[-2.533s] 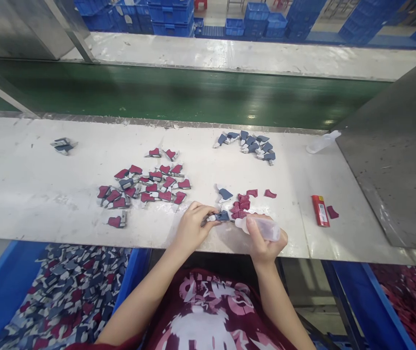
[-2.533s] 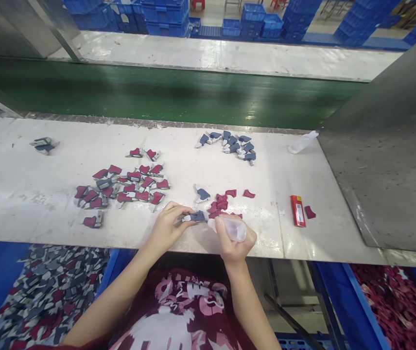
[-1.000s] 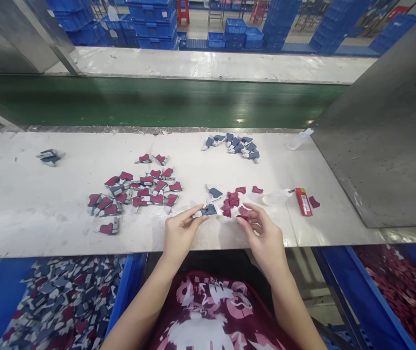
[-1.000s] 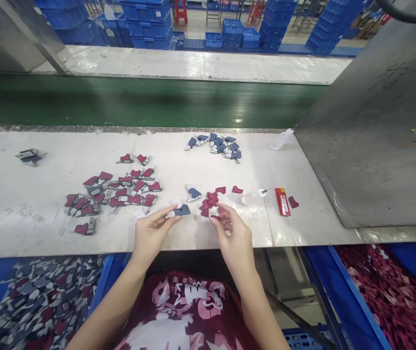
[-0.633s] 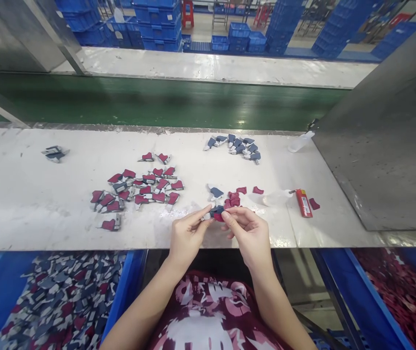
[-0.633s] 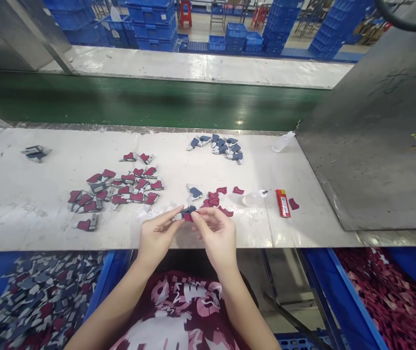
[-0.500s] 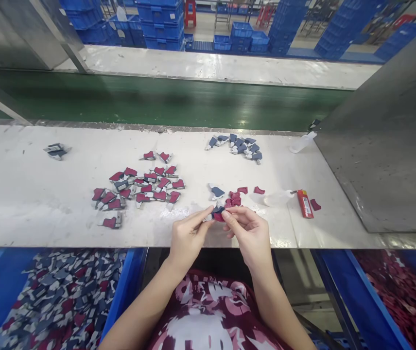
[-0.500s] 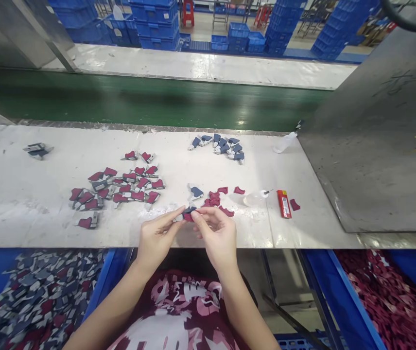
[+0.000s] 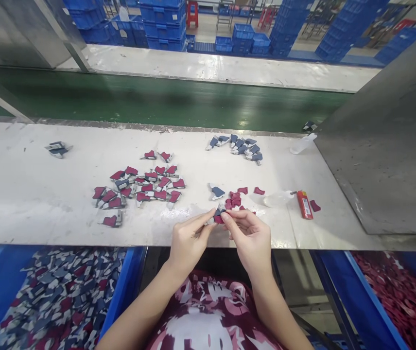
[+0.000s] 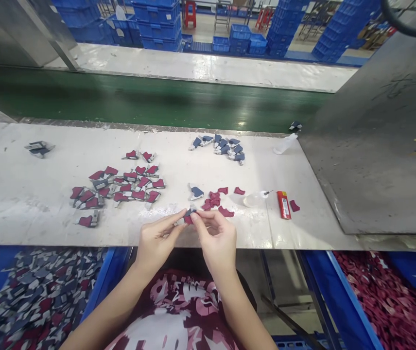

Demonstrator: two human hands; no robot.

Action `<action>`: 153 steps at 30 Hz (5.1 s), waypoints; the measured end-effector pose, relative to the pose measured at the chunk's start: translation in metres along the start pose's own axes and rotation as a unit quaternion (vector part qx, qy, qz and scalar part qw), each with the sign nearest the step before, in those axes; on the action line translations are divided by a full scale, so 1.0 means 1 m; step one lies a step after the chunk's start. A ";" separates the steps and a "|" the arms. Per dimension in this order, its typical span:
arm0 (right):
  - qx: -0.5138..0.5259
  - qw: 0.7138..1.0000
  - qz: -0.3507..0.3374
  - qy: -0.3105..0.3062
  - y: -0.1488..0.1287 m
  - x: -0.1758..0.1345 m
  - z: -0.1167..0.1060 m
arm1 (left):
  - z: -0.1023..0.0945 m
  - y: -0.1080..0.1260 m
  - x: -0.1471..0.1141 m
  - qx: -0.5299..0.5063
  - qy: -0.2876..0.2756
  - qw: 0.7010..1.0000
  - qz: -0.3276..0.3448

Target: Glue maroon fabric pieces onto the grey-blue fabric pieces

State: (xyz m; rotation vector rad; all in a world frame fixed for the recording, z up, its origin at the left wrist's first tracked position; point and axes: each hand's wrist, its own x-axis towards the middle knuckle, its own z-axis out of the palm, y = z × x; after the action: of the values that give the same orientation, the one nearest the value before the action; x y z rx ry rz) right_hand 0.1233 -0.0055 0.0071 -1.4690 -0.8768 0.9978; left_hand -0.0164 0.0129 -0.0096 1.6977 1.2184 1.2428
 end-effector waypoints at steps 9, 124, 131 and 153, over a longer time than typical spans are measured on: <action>-0.083 0.990 -0.105 0.053 -0.001 -0.017 0.003 | 0.005 0.019 -0.004 -0.110 0.029 0.985 -0.133; -0.220 0.834 -0.497 -0.094 0.016 0.033 -0.020 | -0.014 0.009 0.027 -0.271 -0.194 0.903 -0.271; -0.260 0.817 -0.499 -0.125 0.026 0.052 -0.014 | -0.007 -0.019 0.038 -0.337 -0.140 0.865 -0.344; -0.351 0.815 -0.382 0.258 0.060 0.082 -0.100 | -0.095 -0.008 0.241 0.564 -0.101 0.819 -0.032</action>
State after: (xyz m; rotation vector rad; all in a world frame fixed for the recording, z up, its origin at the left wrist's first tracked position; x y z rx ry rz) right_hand 0.2465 0.0252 -0.0574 -1.6186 -1.3264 -0.3797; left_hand -0.0856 0.2446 0.0836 2.4389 2.0416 0.1625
